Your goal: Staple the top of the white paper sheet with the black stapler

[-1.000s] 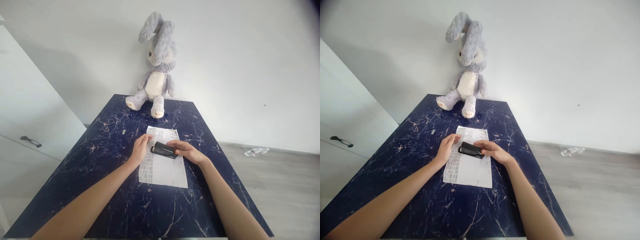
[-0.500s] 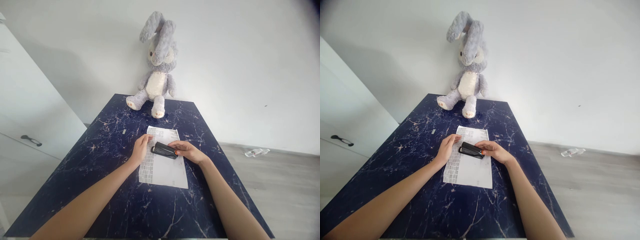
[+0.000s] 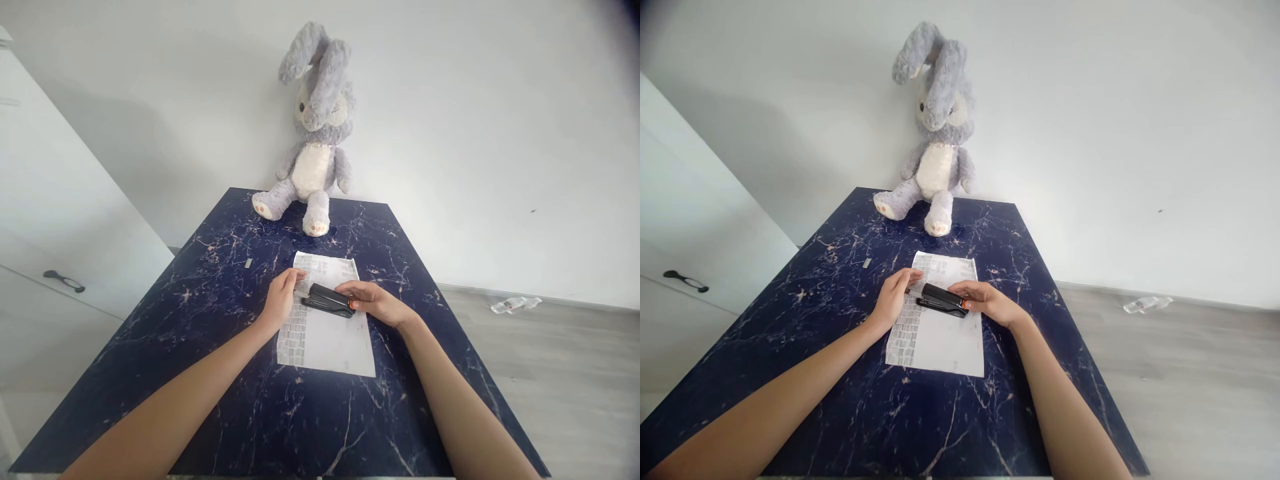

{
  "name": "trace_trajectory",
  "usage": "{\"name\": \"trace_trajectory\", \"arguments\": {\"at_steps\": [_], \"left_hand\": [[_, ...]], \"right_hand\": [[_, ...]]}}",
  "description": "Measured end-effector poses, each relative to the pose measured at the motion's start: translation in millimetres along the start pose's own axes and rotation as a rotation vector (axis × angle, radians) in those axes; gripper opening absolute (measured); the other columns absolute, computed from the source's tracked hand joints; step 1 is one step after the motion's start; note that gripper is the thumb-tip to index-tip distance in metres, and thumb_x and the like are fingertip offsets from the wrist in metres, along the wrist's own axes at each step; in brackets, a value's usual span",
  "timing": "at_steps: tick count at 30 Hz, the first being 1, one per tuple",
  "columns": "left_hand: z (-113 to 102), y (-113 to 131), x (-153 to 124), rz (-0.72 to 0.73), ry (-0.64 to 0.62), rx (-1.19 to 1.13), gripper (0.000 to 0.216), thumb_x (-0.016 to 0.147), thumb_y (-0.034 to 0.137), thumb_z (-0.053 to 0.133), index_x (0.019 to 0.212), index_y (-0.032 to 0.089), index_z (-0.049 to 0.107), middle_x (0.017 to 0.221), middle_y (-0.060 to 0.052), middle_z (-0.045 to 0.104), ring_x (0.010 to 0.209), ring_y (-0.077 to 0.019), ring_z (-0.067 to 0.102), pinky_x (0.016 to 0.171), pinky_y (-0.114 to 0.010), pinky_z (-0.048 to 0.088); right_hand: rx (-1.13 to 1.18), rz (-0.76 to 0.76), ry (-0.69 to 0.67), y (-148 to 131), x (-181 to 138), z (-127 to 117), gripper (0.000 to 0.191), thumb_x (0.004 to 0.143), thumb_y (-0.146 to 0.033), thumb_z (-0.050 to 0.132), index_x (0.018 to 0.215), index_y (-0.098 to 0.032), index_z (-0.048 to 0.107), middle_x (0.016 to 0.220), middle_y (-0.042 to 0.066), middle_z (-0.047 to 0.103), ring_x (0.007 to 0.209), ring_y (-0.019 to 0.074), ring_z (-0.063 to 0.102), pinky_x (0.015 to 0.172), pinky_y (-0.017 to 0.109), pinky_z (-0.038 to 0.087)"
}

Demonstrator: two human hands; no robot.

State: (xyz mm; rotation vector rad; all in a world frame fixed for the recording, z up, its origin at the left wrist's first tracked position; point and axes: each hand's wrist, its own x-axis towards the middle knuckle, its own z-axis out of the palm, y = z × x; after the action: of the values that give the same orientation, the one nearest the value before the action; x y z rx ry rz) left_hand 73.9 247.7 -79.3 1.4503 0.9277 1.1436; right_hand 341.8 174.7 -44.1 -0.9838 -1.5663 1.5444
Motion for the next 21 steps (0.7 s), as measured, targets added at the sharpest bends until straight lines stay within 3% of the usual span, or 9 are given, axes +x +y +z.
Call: {"name": "trace_trajectory", "arguments": {"at_steps": [3, 6, 9, 12, 17, 21], "left_hand": [[0.4, 1.8, -0.3, -0.005, 0.002, -0.003, 0.041, 0.102, 0.048, 0.047, 0.102, 0.017, 0.074, 0.111, -0.011, 0.075, 0.108, -0.0247, 0.069, 0.102, -0.041, 0.052], [0.9, 3.5, -0.1, -0.017, 0.011, -0.036, 0.040, 0.102, 0.048, 0.048, 0.101, 0.017, 0.074, 0.110, -0.011, 0.075, 0.108, -0.0247, 0.069, 0.102, -0.041, 0.052], [1.0, 3.1, 0.8, -0.020, 0.004, -0.093, 0.041, 0.101, 0.050, 0.049, 0.100, 0.017, 0.073, 0.109, -0.011, 0.075, 0.108, -0.0250, 0.069, 0.103, -0.042, 0.051], [0.9, 2.7, 1.6, -0.025, 0.025, -0.157, 0.040, 0.099, 0.052, 0.053, 0.100, 0.017, 0.072, 0.111, -0.011, 0.074, 0.111, -0.0253, 0.069, 0.106, -0.042, 0.049], [3.1, 12.6, -0.7, -0.157, 0.043, -0.419, 0.035, 0.093, 0.052, 0.065, 0.105, 0.019, 0.069, 0.119, -0.009, 0.072, 0.114, -0.0237, 0.067, 0.106, -0.040, 0.048], [4.9, 23.0, -4.4, -0.309, -0.094, -0.705, 0.035, 0.088, 0.045, 0.075, 0.109, 0.018, 0.066, 0.112, -0.010, 0.074, 0.100, -0.0199, 0.072, 0.097, -0.035, 0.053]], "right_hand": [[-0.057, -0.003, 0.031, -3.8, -0.1, 3.3, 0.047, 0.089, -0.039, 0.074, 0.132, -0.023, 0.064, 0.131, 0.010, 0.067, 0.121, 0.0265, 0.064, 0.103, 0.042, 0.052], [-0.270, -0.072, 0.048, -9.8, 2.8, 17.0, 0.051, 0.086, -0.039, 0.077, 0.132, -0.023, 0.064, 0.133, 0.010, 0.066, 0.119, 0.0284, 0.064, 0.103, 0.045, 0.052], [-0.557, -0.144, 0.164, -10.1, 8.0, 36.9, 0.046, 0.083, -0.026, 0.078, 0.128, -0.023, 0.066, 0.125, 0.008, 0.070, 0.111, 0.0259, 0.067, 0.099, 0.041, 0.054], [-0.711, -0.185, 0.279, -3.2, 12.2, 52.1, 0.039, 0.087, -0.013, 0.064, 0.125, -0.024, 0.067, 0.112, 0.004, 0.074, 0.096, 0.0211, 0.071, 0.086, 0.035, 0.058], [-1.149, -0.502, 0.440, 3.0, 13.0, 60.8, 0.058, 0.090, 0.003, 0.046, 0.140, -0.024, 0.059, 0.137, 0.007, 0.066, 0.129, 0.0265, 0.059, 0.106, 0.046, 0.050], [-1.579, -0.631, 0.459, -2.6, 9.8, 65.1, 0.059, 0.095, 0.003, 0.048, 0.145, -0.025, 0.056, 0.143, 0.006, 0.063, 0.128, 0.0280, 0.058, 0.101, 0.046, 0.049]]}}
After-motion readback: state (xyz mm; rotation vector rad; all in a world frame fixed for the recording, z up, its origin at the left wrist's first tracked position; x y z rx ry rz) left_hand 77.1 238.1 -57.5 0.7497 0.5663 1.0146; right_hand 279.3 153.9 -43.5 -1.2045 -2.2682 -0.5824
